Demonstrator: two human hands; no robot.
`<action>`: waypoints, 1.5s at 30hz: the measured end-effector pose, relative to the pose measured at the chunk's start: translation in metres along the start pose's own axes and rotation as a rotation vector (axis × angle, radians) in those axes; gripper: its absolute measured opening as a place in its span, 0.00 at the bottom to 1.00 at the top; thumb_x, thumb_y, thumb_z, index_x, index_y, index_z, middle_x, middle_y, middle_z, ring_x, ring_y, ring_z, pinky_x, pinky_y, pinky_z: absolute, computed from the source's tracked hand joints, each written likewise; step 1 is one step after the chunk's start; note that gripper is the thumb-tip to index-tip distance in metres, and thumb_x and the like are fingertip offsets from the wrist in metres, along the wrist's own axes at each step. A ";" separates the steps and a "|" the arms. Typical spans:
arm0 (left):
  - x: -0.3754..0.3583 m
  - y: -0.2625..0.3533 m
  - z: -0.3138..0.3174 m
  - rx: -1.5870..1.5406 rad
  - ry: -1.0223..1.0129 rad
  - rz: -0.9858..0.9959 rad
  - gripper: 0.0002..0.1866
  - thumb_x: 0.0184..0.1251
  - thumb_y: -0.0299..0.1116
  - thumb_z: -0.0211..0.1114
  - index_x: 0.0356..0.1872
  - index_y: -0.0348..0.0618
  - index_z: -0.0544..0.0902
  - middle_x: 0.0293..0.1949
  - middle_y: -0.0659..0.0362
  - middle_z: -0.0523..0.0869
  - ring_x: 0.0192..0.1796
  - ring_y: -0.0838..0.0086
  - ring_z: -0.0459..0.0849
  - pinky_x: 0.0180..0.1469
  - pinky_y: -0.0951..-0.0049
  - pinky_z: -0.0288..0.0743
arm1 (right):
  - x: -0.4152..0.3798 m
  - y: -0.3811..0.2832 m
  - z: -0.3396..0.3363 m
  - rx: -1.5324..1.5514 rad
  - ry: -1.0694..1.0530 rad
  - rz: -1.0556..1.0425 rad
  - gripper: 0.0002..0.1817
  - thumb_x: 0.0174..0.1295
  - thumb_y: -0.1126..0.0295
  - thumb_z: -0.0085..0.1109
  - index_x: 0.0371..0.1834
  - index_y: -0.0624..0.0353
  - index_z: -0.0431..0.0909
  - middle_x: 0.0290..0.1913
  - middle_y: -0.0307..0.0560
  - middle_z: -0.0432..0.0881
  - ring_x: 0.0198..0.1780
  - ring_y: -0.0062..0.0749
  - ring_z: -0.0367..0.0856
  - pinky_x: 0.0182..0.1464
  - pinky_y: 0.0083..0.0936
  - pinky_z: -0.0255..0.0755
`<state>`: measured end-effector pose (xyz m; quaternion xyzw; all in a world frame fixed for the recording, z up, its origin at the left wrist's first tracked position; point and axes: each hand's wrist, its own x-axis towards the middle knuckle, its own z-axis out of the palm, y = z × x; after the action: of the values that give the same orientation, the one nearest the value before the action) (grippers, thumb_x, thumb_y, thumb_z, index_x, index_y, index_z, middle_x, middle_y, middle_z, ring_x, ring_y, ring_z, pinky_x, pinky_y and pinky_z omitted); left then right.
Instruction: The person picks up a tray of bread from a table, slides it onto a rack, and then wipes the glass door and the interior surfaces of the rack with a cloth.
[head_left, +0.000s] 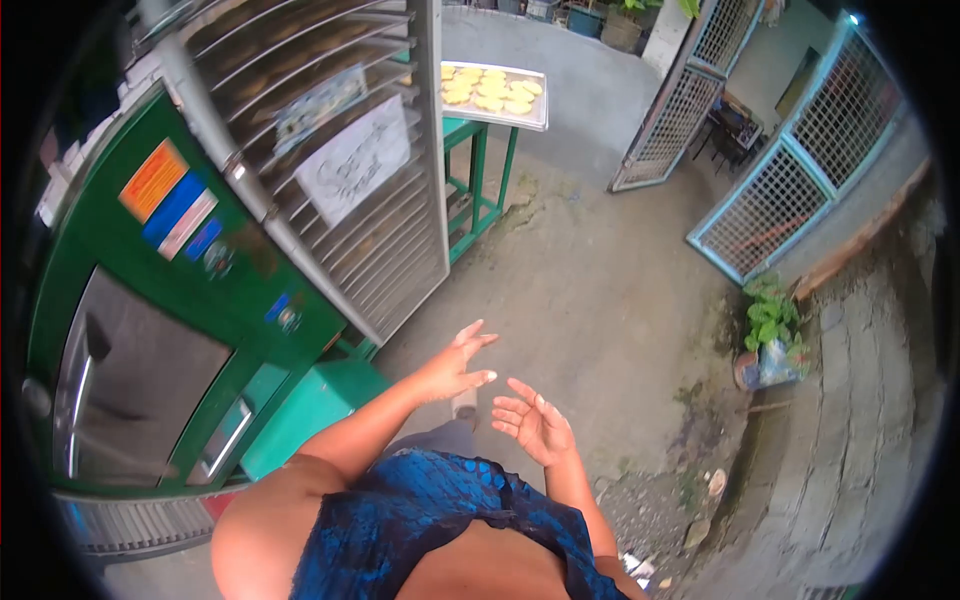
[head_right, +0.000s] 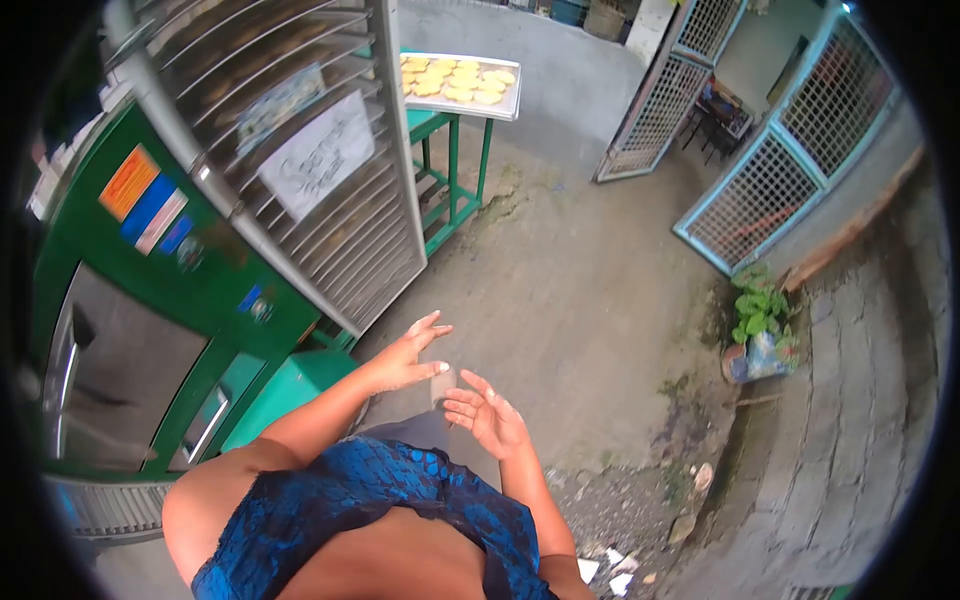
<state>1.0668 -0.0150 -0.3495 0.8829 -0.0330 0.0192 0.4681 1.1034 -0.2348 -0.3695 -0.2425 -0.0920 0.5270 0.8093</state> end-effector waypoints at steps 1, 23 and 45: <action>0.032 -0.009 -0.007 0.199 0.134 0.071 0.32 0.58 0.42 0.62 0.61 0.40 0.64 0.55 0.45 0.74 0.60 0.60 0.70 0.60 0.66 0.62 | 0.022 -0.024 -0.013 -0.008 0.099 -0.032 0.31 0.61 0.55 0.50 0.63 0.59 0.57 0.54 0.58 0.72 0.54 0.45 0.73 0.56 0.40 0.67; 0.416 -0.037 -0.152 -0.788 0.910 -0.590 0.45 0.58 0.41 0.59 0.68 0.37 0.41 0.67 0.43 0.50 0.61 0.59 0.65 0.56 0.64 0.66 | 0.519 -0.491 -0.132 -0.491 0.288 -0.121 0.27 0.59 0.61 0.53 0.61 0.59 0.61 0.57 0.47 0.67 0.51 0.34 0.72 0.51 0.34 0.69; 0.492 -0.023 -0.137 -1.290 1.598 -0.465 0.28 0.56 0.38 0.62 0.55 0.37 0.64 0.43 0.58 0.71 0.38 0.71 0.70 0.40 0.73 0.67 | 0.720 -0.576 -0.112 -1.724 -0.060 -0.018 0.22 0.53 0.54 0.59 0.31 0.68 0.77 0.28 0.49 0.79 0.30 0.34 0.75 0.38 0.27 0.68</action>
<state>1.5587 0.0911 -0.2597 0.1816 0.4516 0.4842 0.7271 1.9226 0.1902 -0.2614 -0.7573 -0.4832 0.2731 0.3441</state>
